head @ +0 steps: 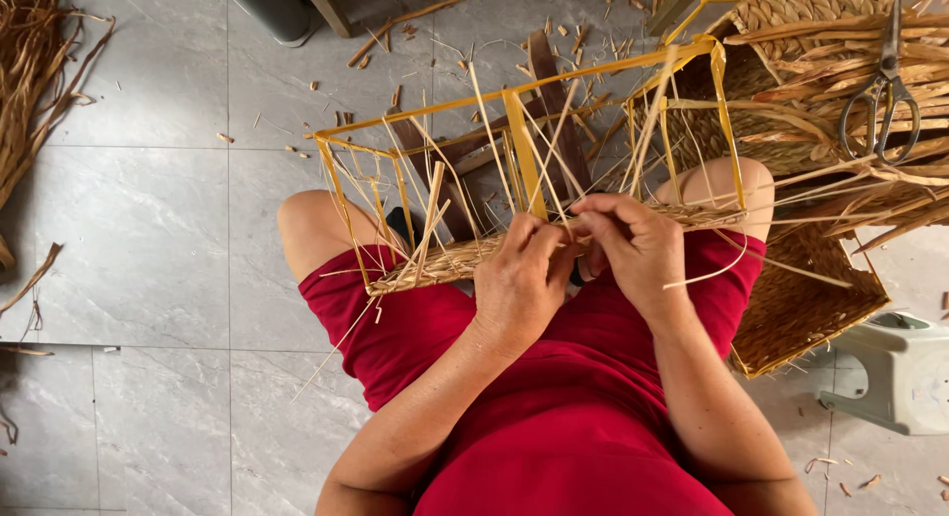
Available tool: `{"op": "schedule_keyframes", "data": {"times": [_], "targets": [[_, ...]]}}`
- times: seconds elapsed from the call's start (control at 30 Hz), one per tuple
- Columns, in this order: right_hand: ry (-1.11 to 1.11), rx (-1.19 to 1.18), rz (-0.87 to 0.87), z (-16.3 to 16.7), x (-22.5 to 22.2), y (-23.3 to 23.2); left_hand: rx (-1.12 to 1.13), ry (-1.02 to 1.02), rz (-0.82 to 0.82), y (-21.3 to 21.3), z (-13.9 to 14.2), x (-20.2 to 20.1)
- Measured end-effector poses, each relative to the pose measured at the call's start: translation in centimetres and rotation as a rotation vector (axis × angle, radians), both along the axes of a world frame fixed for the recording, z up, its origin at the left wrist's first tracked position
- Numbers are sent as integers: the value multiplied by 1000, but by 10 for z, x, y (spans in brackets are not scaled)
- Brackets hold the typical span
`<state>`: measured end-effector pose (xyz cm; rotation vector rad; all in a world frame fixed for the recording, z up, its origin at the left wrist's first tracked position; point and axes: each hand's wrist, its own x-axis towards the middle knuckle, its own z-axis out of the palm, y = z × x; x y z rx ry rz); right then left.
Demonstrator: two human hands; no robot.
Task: The person sits on the floor weaving a water-hyacinth basket on a yellow frame. They trim excess woven strands with scissors, fold and tuck the cut ends into the weave, rotate the basket, and continue working the rim strands by hand.
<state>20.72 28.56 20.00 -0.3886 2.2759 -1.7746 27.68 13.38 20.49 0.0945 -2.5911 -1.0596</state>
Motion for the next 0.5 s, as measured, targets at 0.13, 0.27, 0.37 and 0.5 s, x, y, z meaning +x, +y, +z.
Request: {"op": "schedule_keyframes", "data": {"times": [0.13, 0.27, 0.37, 0.5], "targets": [[4, -124, -104, 10, 4, -7, -8, -17, 43, -1, 2, -9], [-124, 125, -94, 27, -12, -18, -24, -49, 83, -3, 1, -26], [-79, 220, -46, 36, -17, -23, 5, 51, 143, -6, -5, -34], [-256, 210, 37, 35, -19, -19, 96, 27, 131, -7, -15, -38]]}}
